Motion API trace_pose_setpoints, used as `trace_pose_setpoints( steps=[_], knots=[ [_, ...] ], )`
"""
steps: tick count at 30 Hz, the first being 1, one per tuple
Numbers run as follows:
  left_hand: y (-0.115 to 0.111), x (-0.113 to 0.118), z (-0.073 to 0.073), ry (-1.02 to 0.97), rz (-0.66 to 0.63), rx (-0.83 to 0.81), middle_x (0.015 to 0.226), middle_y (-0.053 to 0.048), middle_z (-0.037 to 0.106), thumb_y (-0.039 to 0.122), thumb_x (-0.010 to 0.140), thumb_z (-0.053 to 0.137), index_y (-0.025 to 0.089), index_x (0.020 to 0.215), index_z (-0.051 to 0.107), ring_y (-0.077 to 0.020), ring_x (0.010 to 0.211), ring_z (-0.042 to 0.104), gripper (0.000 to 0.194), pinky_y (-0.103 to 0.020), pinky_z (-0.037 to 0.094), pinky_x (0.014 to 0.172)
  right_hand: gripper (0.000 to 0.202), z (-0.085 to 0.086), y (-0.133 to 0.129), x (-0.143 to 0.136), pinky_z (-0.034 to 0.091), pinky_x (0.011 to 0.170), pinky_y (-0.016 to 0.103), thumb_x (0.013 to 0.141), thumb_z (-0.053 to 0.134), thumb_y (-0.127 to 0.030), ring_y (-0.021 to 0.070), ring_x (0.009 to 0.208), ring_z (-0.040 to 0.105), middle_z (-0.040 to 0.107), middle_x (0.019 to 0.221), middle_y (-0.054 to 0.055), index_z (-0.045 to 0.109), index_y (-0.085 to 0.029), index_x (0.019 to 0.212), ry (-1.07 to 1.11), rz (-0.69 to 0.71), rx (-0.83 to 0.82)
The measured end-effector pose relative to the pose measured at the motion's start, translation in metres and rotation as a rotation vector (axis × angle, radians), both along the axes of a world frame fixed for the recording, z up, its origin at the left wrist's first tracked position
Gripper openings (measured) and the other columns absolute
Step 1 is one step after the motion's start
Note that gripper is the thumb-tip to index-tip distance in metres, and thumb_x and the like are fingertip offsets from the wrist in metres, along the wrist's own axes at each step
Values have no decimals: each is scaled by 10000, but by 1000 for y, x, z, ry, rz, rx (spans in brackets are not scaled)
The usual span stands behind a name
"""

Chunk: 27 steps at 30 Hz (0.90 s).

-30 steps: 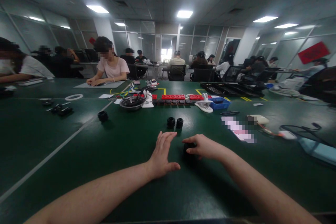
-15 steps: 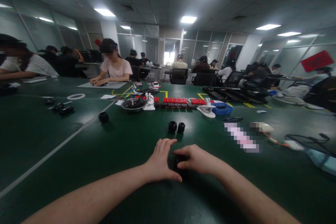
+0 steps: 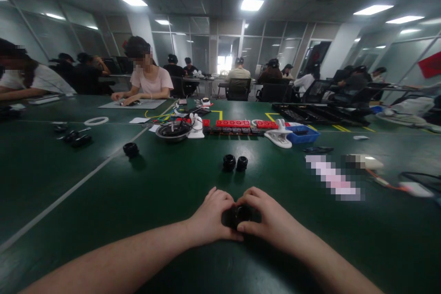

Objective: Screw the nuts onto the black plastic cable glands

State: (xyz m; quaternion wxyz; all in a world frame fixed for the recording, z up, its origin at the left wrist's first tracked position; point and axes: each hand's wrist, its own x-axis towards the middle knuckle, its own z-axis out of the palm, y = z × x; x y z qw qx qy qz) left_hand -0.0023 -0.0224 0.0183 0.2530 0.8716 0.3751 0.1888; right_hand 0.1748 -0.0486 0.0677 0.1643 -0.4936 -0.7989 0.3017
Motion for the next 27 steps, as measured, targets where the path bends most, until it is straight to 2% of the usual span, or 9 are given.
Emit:
trace_pose_setpoints(
  steps=[3, 11, 17, 27],
  knots=[
    [-1, 0, 1, -6, -9, -8, 884, -3, 522, 503, 570, 659, 225, 946, 558, -193, 905, 476, 479, -493, 188, 985, 301, -1, -2, 0, 383, 794, 294, 655, 641, -299, 183, 910, 471, 509, 971, 43, 594, -223, 943, -13, -9, 20],
    [3, -1, -4, 19, 64, 68, 905, -5, 498, 544, 569, 641, 228, 908, 584, -202, 932, 465, 467, -518, 135, 996, 307, -6, 1, 0, 392, 753, 299, 696, 606, -322, 185, 870, 470, 540, 904, 46, 596, -229, 987, -57, -11, 136],
    [10, 1, -5, 14, 118, 98, 926, -12, 507, 515, 561, 660, 217, 866, 596, -208, 932, 474, 432, -515, 169, 982, 273, -12, 9, -3, 399, 749, 300, 709, 581, -280, 175, 850, 482, 546, 889, 50, 599, -196, 968, -14, -40, 215],
    [8, 0, -6, 6, 130, 76, 929, -8, 509, 445, 602, 645, 225, 880, 586, -199, 925, 476, 360, -504, 163, 989, 274, -12, 6, -5, 407, 741, 297, 720, 545, -194, 162, 827, 479, 539, 872, 45, 587, -192, 991, 6, 20, 275]
  ],
)
